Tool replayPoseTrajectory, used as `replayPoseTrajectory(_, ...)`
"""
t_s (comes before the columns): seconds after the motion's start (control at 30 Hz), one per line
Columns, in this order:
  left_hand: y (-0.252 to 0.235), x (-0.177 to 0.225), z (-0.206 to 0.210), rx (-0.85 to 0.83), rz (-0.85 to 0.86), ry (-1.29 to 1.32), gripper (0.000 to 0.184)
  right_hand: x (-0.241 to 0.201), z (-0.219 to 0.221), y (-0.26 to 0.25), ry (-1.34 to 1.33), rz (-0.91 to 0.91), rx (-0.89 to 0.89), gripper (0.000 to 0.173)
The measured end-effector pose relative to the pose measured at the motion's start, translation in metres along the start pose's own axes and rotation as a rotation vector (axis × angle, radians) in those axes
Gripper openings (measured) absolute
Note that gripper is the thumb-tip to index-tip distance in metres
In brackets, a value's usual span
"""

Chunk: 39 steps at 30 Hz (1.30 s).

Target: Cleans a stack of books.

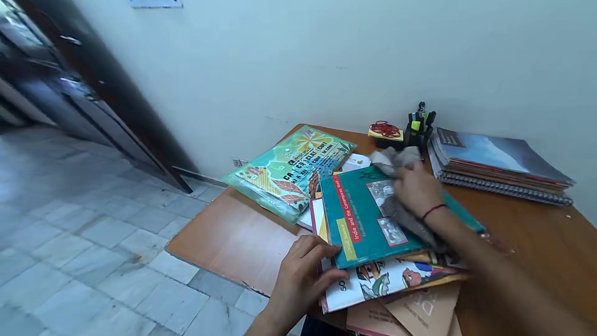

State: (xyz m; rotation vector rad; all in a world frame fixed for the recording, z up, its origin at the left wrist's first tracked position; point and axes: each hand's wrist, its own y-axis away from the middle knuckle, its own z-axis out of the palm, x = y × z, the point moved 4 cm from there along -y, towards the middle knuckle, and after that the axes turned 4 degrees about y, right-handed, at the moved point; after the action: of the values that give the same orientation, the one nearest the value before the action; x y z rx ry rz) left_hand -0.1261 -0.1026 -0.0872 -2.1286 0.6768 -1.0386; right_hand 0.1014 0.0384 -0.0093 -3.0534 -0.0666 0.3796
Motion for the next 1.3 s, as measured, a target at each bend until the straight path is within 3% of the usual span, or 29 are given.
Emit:
replayPoseTrajectory(0.1,0.003,0.004,0.000,0.042,-0.070,-0.022,0.043,-0.067,0.013,0.048,-0.053,-0.256,-0.096,0.031)
replayPoseTrajectory(0.17,0.006,0.006,0.001,0.084,-0.106,-0.034,0.032,-0.097,0.018,0.083,-0.077,-0.443,-0.202,0.036)
replayPoseTrajectory(0.27,0.008,0.009,0.001,0.099,-0.121,-0.071,0.033,-0.101,0.027,0.109,-0.089,-0.622,-0.038,0.037)
replayPoseTrajectory(0.43,0.006,0.005,0.001,0.082,-0.112,-0.031,0.041,-0.030,0.021,0.094,-0.061,-0.487,0.264,0.032)
replayPoseTrajectory(0.6,0.003,0.005,0.002,0.063,-0.086,-0.023,0.036,0.082,-0.003,0.070,0.029,-0.151,0.294,0.032)
replayPoseTrajectory(0.7,0.002,0.003,0.003,0.056,-0.053,-0.016,0.027,0.109,-0.011,0.063,0.067,0.007,0.274,0.030)
replayPoseTrajectory(0.77,0.003,0.001,0.004,0.061,-0.042,0.013,0.025,0.094,-0.012,0.064,0.092,-0.003,0.281,0.028)
replayPoseTrajectory(0.87,0.005,0.000,0.005,0.065,-0.035,0.034,0.025,0.042,-0.004,0.067,0.017,-0.170,0.203,0.028)
replayPoseTrajectory(1.0,0.004,0.002,0.003,0.043,-0.038,0.032,0.023,-0.066,0.012,0.069,-0.125,-0.444,-0.167,0.034)
replayPoseTrajectory(1.1,0.002,0.007,0.001,0.024,-0.065,0.008,0.024,-0.122,0.019,0.058,-0.057,-0.588,-0.422,0.036)
replayPoseTrajectory(1.2,0.004,0.009,0.001,0.008,-0.085,0.001,0.026,-0.124,0.026,0.030,-0.074,-0.569,-0.385,0.036)
replayPoseTrajectory(1.3,0.005,0.008,0.000,0.004,-0.070,-0.002,0.025,-0.094,0.025,-0.001,-0.113,-0.470,-0.265,0.038)
